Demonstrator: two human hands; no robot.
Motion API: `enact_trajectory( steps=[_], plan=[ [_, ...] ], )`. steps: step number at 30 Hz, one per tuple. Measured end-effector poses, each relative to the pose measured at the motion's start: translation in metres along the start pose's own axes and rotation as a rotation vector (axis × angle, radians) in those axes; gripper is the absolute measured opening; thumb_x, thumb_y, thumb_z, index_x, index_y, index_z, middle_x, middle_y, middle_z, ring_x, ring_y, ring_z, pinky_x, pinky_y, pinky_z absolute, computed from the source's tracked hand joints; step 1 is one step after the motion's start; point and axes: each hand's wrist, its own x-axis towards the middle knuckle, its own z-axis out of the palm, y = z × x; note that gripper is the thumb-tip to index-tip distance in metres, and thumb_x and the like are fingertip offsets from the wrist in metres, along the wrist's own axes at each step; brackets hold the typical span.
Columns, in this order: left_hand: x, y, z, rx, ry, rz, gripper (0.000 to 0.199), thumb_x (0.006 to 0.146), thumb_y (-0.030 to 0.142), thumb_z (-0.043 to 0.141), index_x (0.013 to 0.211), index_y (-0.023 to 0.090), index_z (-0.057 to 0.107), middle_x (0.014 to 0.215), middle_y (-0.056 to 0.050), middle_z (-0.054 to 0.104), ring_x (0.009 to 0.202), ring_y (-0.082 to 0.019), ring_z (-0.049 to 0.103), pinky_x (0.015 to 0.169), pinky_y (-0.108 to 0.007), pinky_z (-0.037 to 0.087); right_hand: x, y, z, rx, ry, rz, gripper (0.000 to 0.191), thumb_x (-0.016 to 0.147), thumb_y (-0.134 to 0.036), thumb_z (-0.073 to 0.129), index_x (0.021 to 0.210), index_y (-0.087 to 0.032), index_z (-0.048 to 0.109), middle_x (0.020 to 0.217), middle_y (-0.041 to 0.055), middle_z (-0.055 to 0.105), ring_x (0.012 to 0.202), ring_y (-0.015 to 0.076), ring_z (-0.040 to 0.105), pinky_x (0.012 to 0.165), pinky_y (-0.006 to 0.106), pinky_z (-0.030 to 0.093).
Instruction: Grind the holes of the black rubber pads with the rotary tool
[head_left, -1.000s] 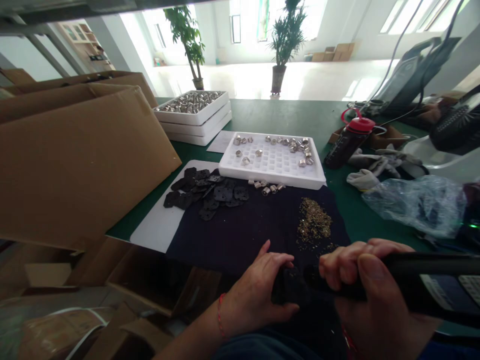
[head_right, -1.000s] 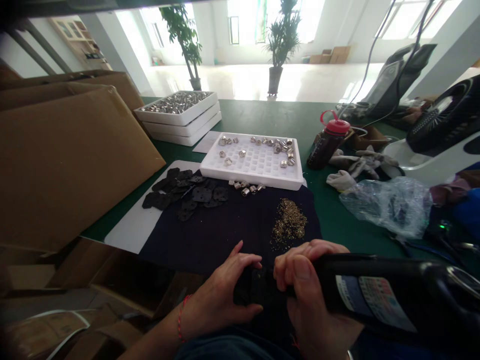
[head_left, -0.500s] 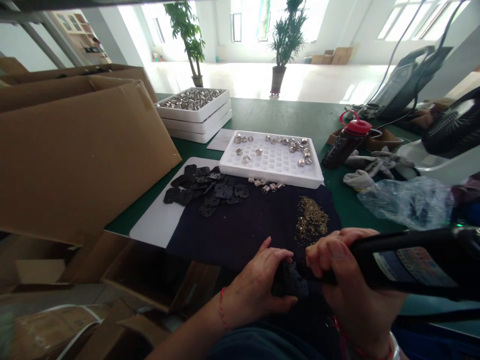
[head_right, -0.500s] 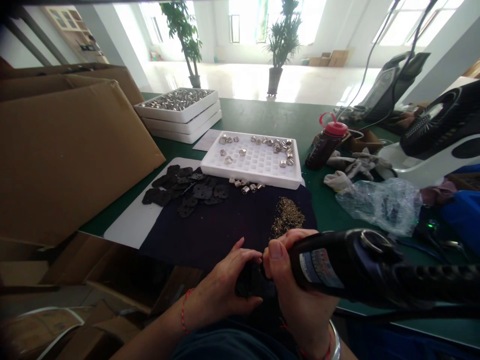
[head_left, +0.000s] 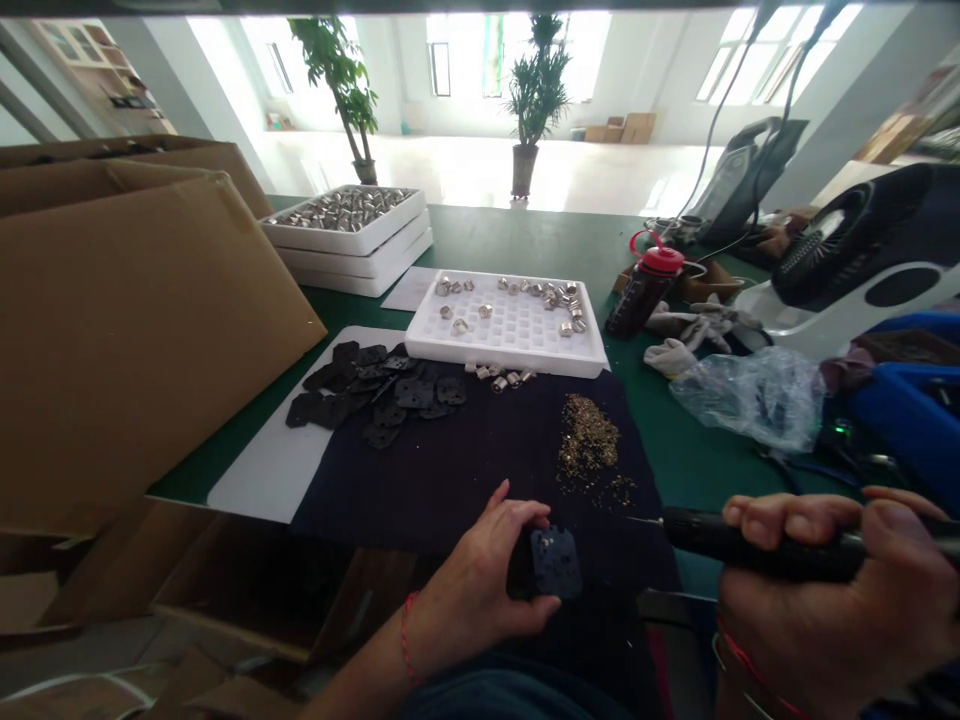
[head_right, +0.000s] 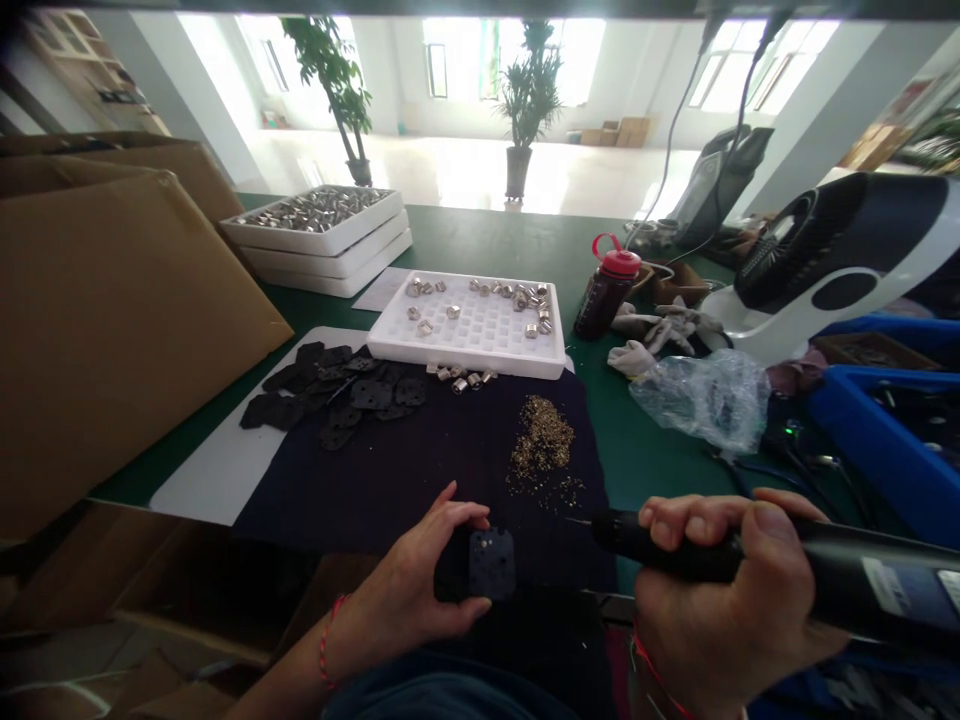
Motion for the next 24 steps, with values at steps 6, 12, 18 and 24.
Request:
enact_trajectory(
  steps=[6, 12, 18, 24],
  plan=[
    [-0.002, 0.001, -0.002, 0.009, 0.004, 0.013, 0.083, 0.078, 0.01, 0.089, 0.152, 0.026, 0.053, 0.137, -0.006, 0.078, 0.13, -0.029, 0.079, 0.142, -0.069, 0.033, -0.001, 0.014, 0.0, 0.011, 0.048, -0.021, 0.021, 0.072, -0.03, 0.074, 0.09, -0.024, 0.064, 0.056, -0.0091, 0.049, 0.042, 0.0146, 0.043, 0.046, 0.03, 0.049],
    [-0.001, 0.002, -0.003, 0.01, -0.003, 0.002, 0.085, 0.077, 0.008, 0.088, 0.152, 0.026, 0.052, 0.136, -0.006, 0.078, 0.129, -0.029, 0.08, 0.142, -0.071, 0.034, -0.002, 0.022, 0.004, 0.026, 0.029, 0.014, 0.021, 0.077, -0.031, 0.076, 0.093, -0.024, 0.064, 0.058, -0.01, 0.05, 0.044, 0.0146, 0.045, 0.048, 0.03, 0.051],
    [0.0, 0.004, -0.004, 0.02, 0.008, 0.002, 0.085, 0.077, 0.008, 0.088, 0.151, 0.027, 0.052, 0.135, -0.005, 0.078, 0.127, -0.028, 0.08, 0.143, -0.071, 0.029, -0.005, 0.025, 0.008, 0.031, 0.032, 0.02, 0.022, 0.078, -0.031, 0.078, 0.093, -0.023, 0.064, 0.059, -0.0094, 0.051, 0.044, 0.0145, 0.046, 0.05, 0.03, 0.051],
    [-0.001, 0.004, -0.002, 0.022, 0.009, 0.01, 0.085, 0.078, 0.008, 0.089, 0.151, 0.027, 0.052, 0.136, -0.005, 0.078, 0.128, -0.027, 0.08, 0.143, -0.069, 0.03, -0.003, 0.026, 0.007, 0.025, 0.052, 0.003, 0.02, 0.077, -0.029, 0.076, 0.092, -0.023, 0.063, 0.058, -0.0096, 0.051, 0.043, 0.0146, 0.045, 0.048, 0.03, 0.05]
  ],
)
